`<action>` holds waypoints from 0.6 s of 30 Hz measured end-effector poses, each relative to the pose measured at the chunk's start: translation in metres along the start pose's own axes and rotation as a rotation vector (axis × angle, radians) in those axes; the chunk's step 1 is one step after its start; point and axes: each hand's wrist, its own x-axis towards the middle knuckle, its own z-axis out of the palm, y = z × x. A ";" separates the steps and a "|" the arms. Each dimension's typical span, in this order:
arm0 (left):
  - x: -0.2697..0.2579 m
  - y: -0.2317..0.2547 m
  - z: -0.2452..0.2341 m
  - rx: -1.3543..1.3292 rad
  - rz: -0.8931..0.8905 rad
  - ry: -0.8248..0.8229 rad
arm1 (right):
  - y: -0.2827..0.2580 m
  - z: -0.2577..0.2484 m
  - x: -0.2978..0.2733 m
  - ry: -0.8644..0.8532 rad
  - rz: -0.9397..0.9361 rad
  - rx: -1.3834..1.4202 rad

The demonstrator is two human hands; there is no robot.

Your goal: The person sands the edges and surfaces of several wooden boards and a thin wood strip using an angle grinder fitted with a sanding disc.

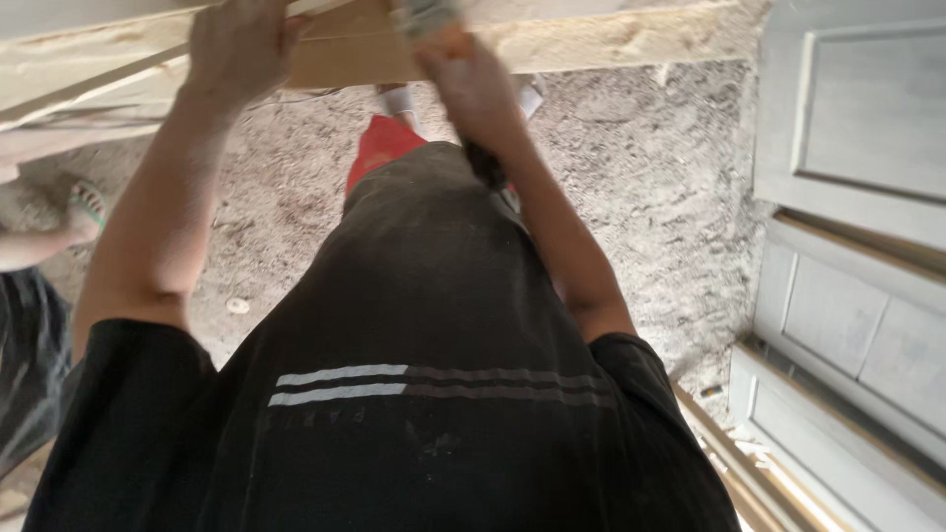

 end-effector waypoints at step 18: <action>-0.050 -0.048 0.010 0.022 -0.165 -0.306 | 0.163 -0.307 0.025 0.257 -0.342 0.192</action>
